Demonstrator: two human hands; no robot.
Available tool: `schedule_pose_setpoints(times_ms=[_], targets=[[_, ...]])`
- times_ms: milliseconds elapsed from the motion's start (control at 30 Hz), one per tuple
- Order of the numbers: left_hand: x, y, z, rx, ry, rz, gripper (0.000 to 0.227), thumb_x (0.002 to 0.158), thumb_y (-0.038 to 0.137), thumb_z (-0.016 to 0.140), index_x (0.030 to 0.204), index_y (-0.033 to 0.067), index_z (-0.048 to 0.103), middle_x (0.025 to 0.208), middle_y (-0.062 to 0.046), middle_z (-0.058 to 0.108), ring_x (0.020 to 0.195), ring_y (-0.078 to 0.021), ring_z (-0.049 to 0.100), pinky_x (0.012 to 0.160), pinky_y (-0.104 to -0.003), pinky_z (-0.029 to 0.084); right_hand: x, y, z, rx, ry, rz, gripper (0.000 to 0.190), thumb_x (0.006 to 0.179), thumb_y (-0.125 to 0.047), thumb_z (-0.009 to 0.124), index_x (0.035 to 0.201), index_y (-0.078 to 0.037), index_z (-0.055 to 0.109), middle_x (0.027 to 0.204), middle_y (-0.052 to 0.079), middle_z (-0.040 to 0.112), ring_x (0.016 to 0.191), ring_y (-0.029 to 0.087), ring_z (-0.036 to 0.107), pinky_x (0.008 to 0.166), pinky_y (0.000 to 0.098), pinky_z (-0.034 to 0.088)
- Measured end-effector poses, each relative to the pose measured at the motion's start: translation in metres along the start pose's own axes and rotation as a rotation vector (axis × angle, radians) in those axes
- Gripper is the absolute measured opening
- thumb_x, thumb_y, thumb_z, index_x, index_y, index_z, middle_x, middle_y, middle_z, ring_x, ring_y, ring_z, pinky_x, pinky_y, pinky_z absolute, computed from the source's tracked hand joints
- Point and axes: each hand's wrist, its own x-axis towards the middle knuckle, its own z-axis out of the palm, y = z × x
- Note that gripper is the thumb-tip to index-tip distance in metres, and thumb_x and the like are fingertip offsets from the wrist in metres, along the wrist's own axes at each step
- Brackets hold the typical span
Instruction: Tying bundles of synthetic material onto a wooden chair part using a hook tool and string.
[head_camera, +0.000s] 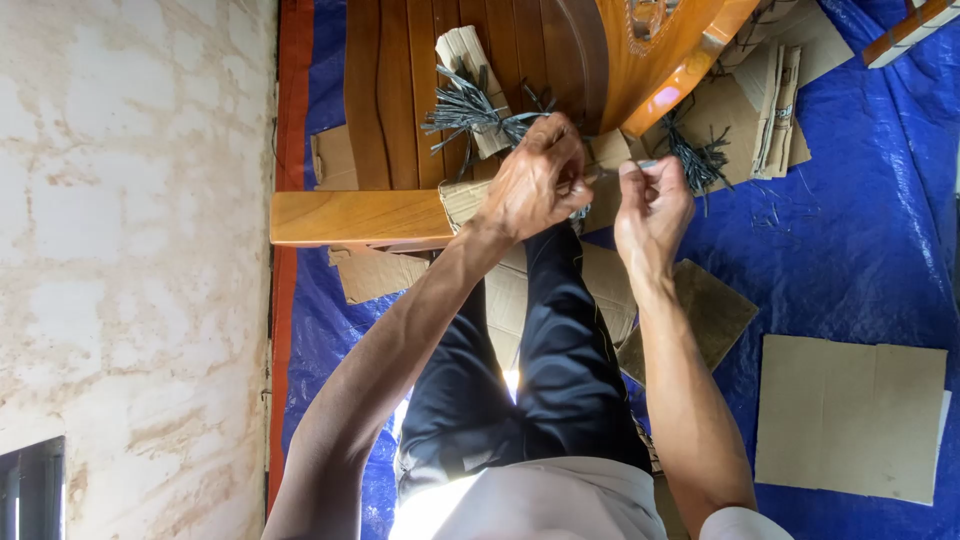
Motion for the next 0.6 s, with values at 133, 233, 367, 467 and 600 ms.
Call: schedule_pose_setpoints(times_ms=[133, 233, 367, 467, 600], targets=[[0.002, -0.001, 0.003, 0.036, 0.020, 0.030, 0.019, 0.074, 0.007, 0.074, 0.086, 0.0010, 0.061, 0.097, -0.014, 0.055, 0.096, -0.0331, 0.058, 0.083, -0.045, 0.055, 0.000, 0.021, 0.001, -0.042, 0.030, -0.089, 0.017, 0.102, -0.007, 0.072, 0.093, 0.000, 0.060, 0.078, 0.001, 0.058, 0.067, 0.007, 0.045, 0.060, 0.0235, 0.039], [-0.002, -0.003, 0.001, -0.007, 0.056, 0.069, 0.016, 0.076, 0.006, 0.072, 0.087, 0.0024, 0.061, 0.099, -0.013, 0.055, 0.099, -0.0315, 0.059, 0.084, -0.042, 0.057, -0.002, 0.031, 0.001, 0.165, -0.024, 0.011, 0.017, 0.104, -0.010, 0.070, 0.094, -0.001, 0.059, 0.079, -0.002, 0.059, 0.067, 0.004, 0.048, 0.059, 0.0211, 0.040], [0.001, -0.005, 0.002, 0.006, 0.004, 0.033, 0.013, 0.078, 0.006, 0.071, 0.087, 0.0023, 0.062, 0.101, -0.013, 0.056, 0.097, -0.0309, 0.062, 0.086, -0.043, 0.059, -0.003, 0.048, -0.010, 0.168, -0.060, 0.027, 0.015, 0.104, -0.013, 0.071, 0.099, -0.002, 0.063, 0.078, -0.001, 0.059, 0.064, 0.004, 0.045, 0.056, 0.0195, 0.036], [0.003, 0.002, -0.005, -0.026, -0.095, -0.080, 0.021, 0.085, 0.016, 0.066, 0.100, 0.0020, 0.060, 0.106, -0.014, 0.057, 0.096, -0.0283, 0.066, 0.083, -0.040, 0.062, -0.014, 0.049, -0.017, 0.274, -0.064, 0.102, 0.015, 0.105, -0.017, 0.070, 0.103, -0.004, 0.062, 0.080, -0.002, 0.060, 0.065, 0.002, 0.049, 0.057, 0.0175, 0.039], [-0.001, -0.008, -0.027, 0.081, -0.078, -0.052, 0.042, 0.095, 0.034, 0.052, 0.124, 0.0035, 0.057, 0.118, -0.018, 0.063, 0.105, -0.0305, 0.069, 0.085, -0.040, 0.063, -0.022, 0.046, -0.022, 0.392, -0.032, 0.191, 0.017, 0.106, -0.019, 0.068, 0.109, -0.005, 0.060, 0.082, -0.002, 0.061, 0.066, 0.002, 0.049, 0.057, 0.0170, 0.040]])
